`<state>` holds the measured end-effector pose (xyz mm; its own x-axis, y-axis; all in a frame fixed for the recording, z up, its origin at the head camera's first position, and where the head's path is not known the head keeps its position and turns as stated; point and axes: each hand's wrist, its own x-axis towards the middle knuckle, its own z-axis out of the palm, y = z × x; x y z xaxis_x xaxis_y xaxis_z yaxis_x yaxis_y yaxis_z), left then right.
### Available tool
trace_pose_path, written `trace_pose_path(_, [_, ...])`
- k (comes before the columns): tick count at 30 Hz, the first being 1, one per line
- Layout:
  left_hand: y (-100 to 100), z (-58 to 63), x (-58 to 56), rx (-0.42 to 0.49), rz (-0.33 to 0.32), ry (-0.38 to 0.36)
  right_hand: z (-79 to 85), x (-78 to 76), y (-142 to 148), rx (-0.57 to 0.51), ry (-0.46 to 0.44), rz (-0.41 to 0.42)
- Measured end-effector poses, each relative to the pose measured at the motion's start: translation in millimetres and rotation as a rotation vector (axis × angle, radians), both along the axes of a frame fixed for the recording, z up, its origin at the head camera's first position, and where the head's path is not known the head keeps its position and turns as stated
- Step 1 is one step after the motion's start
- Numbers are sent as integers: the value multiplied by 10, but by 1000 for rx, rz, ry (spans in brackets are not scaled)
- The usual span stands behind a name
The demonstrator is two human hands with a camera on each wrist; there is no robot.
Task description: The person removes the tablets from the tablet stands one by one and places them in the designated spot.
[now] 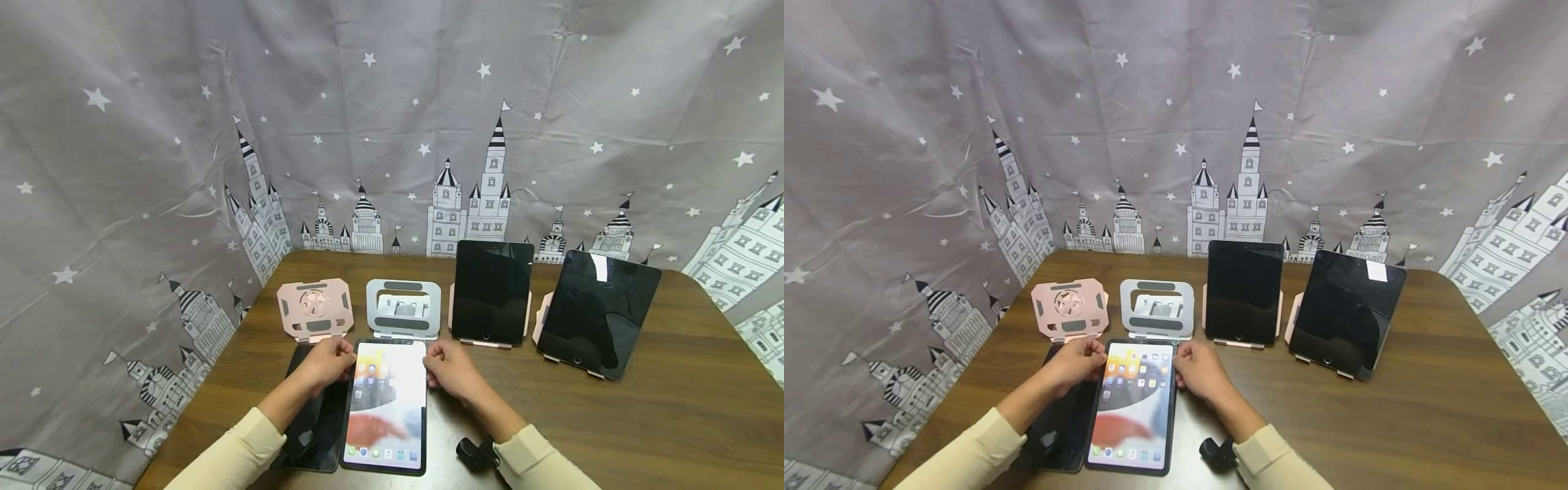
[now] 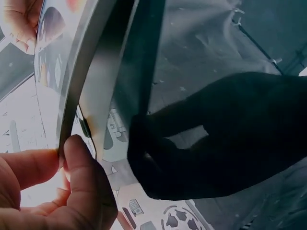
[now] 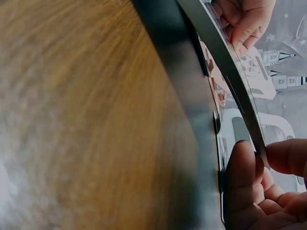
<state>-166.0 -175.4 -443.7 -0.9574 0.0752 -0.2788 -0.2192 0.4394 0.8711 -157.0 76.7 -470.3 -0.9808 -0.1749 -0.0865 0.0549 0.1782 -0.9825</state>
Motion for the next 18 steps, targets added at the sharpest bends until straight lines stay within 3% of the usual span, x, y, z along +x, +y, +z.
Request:
trace_pose_path(10, [0,-78,-9,-159,-62,-40,-56,-13,1,165,-30,57])
trace_pose_path(18, [29,-61,-56,-285,-84,-12,-48,-61,-25,250,11,53])
